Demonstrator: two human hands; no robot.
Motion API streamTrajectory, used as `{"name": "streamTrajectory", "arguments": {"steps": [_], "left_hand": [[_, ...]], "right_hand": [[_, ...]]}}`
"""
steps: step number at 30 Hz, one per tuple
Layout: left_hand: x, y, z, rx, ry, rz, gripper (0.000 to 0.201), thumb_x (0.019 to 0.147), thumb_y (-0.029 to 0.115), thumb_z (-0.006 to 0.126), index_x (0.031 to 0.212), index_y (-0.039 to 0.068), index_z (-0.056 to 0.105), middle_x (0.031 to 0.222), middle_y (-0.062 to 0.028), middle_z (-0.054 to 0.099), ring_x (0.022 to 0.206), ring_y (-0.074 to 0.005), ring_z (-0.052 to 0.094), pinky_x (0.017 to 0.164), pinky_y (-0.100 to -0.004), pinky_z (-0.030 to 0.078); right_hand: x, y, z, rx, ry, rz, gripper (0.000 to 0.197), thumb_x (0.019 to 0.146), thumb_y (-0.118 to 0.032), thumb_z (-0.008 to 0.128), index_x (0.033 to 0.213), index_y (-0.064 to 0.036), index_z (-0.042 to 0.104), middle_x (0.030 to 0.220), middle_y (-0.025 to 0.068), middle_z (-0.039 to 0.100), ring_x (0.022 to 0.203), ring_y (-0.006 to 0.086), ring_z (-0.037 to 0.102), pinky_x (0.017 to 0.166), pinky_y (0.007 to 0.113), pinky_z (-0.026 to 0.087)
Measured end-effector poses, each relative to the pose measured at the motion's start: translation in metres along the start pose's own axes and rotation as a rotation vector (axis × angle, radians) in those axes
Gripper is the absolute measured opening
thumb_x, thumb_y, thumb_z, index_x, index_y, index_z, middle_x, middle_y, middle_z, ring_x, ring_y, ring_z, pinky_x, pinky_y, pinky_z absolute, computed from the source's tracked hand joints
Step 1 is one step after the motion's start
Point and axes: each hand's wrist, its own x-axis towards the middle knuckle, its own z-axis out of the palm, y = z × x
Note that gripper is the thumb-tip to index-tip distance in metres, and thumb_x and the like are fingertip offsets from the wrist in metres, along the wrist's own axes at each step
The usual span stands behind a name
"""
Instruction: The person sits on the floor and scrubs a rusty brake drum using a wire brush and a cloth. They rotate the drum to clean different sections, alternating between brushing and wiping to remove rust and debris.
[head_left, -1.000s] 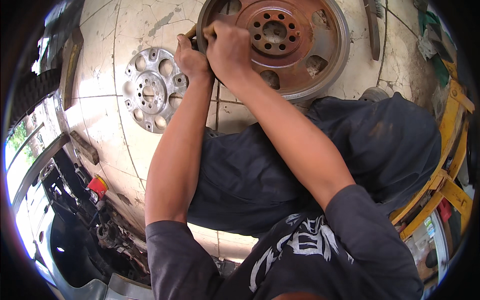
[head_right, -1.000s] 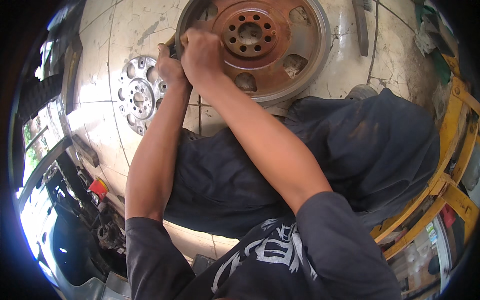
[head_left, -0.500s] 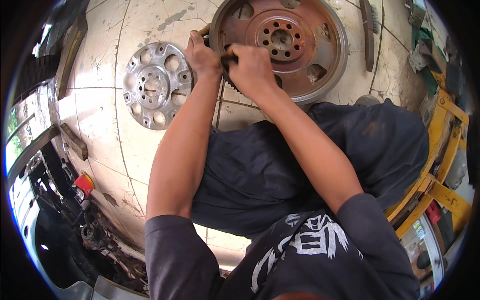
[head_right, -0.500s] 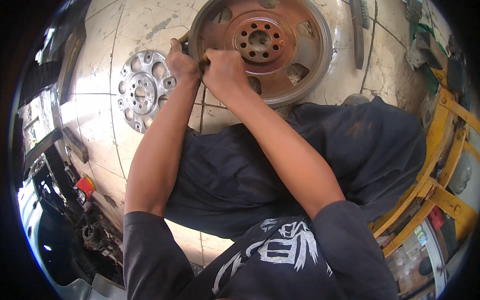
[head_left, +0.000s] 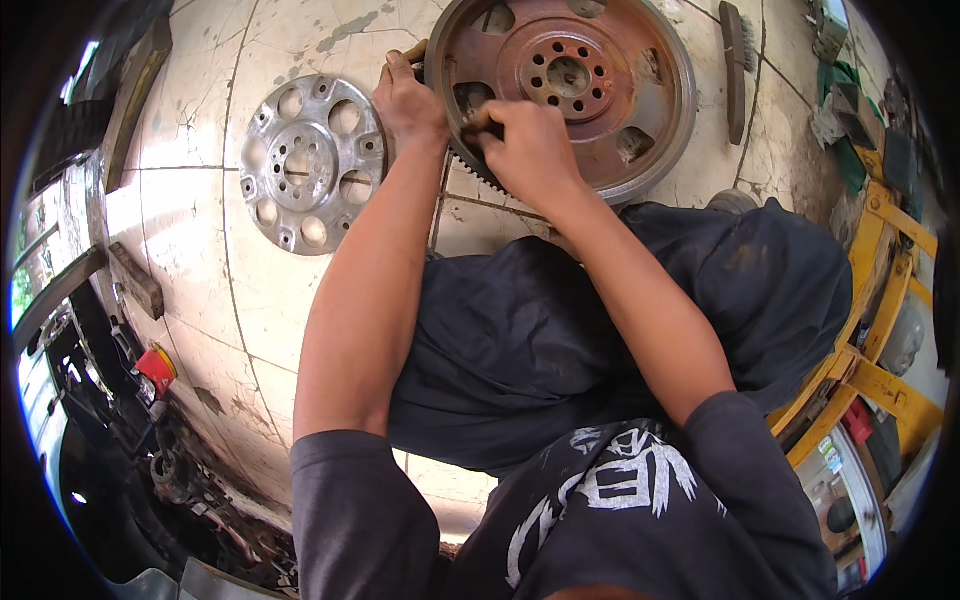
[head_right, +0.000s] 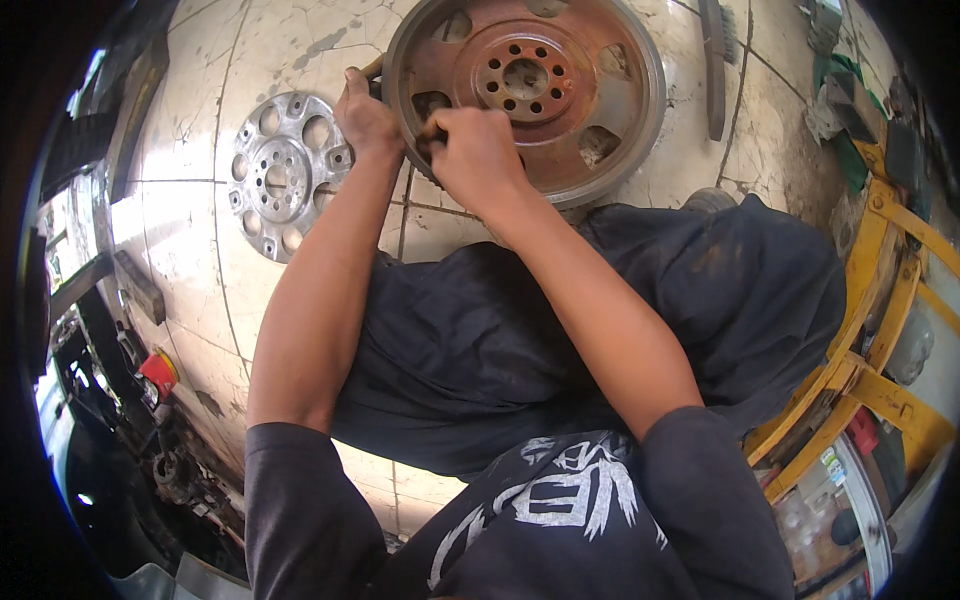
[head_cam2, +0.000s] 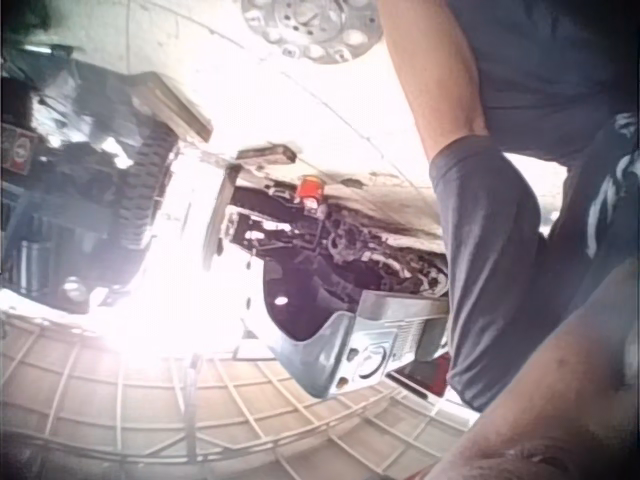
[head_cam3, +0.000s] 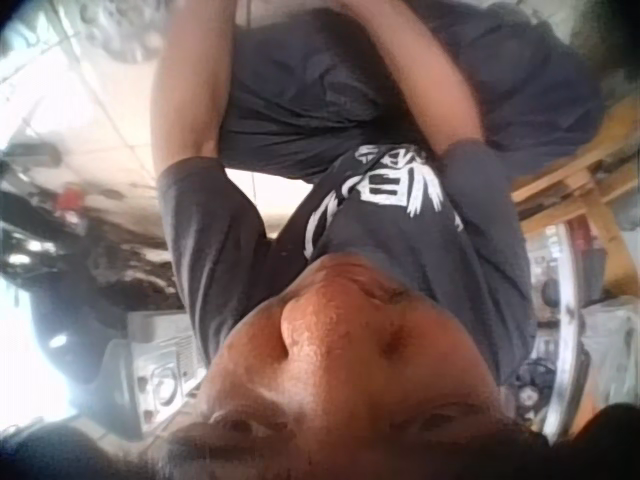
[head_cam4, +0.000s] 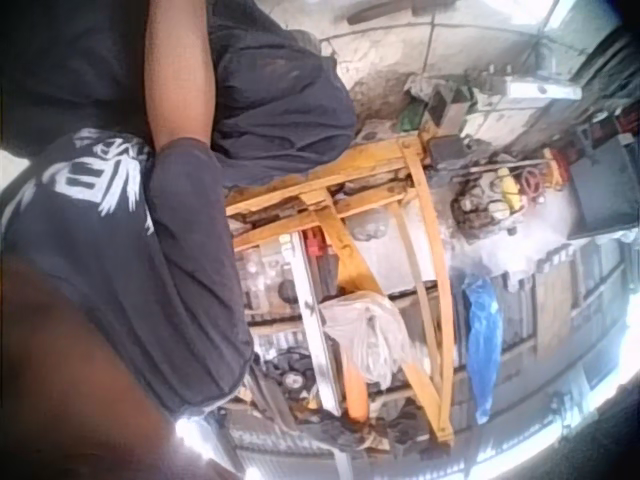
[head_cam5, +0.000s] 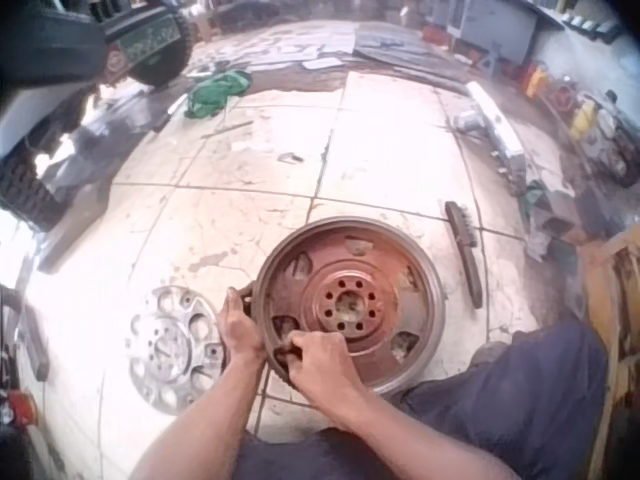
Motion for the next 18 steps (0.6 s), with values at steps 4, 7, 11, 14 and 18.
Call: {"name": "streamTrajectory", "arguments": {"steps": [4,7,11,14,18], "left_hand": [[-0.004,0.01,0.013,-0.037,-0.033,0.029,0.053,0.115,0.032,0.04,0.117,-0.009,0.072,0.097,-0.0158,0.074,0.085,-0.0231,0.068,0.081,-0.0345,0.055],[-0.005,0.011,0.009,-0.012,-0.045,0.037,0.056,0.116,0.033,0.036,0.118,-0.01,0.072,0.102,-0.0188,0.075,0.087,-0.0253,0.071,0.081,-0.0353,0.058],[-0.014,0.02,0.005,0.053,0.009,0.029,0.06,0.116,0.036,0.035,0.117,-0.013,0.07,0.104,-0.0193,0.074,0.089,-0.0263,0.07,0.083,-0.0367,0.06],[-0.005,0.014,0.0,0.04,0.004,0.005,0.061,0.116,0.037,0.035,0.116,-0.014,0.07,0.103,-0.019,0.074,0.09,-0.0265,0.07,0.083,-0.0375,0.06],[-0.008,0.019,0.006,0.038,0.003,-0.065,0.061,0.116,0.037,0.036,0.114,-0.013,0.071,0.104,-0.0197,0.075,0.089,-0.0254,0.07,0.084,-0.0375,0.06]], "right_hand": [[0.056,-0.004,0.02,-0.012,0.334,-0.031,0.016,0.086,-0.013,0.074,0.098,-0.006,0.082,0.091,0.019,0.077,0.086,0.0391,0.074,0.082,0.045,0.057],[0.049,-0.009,0.022,0.129,0.343,0.014,0.016,0.084,-0.008,0.073,0.097,-0.0048,0.081,0.09,0.02,0.076,0.085,0.0397,0.074,0.081,0.045,0.057],[-0.003,-0.001,0.014,0.103,0.126,0.037,0.015,0.081,-0.004,0.073,0.094,-0.0028,0.079,0.088,0.0209,0.075,0.083,0.04,0.074,0.079,0.045,0.057],[0.005,-0.004,0.027,0.136,0.243,0.008,0.012,0.081,-0.003,0.071,0.09,-0.0016,0.078,0.086,0.0213,0.074,0.081,0.0409,0.073,0.078,0.046,0.057],[0.054,-0.006,0.047,0.222,0.503,0.05,0.01,0.08,-0.001,0.069,0.088,-0.0003,0.075,0.086,0.0217,0.074,0.083,0.0409,0.073,0.079,0.047,0.057]]}}
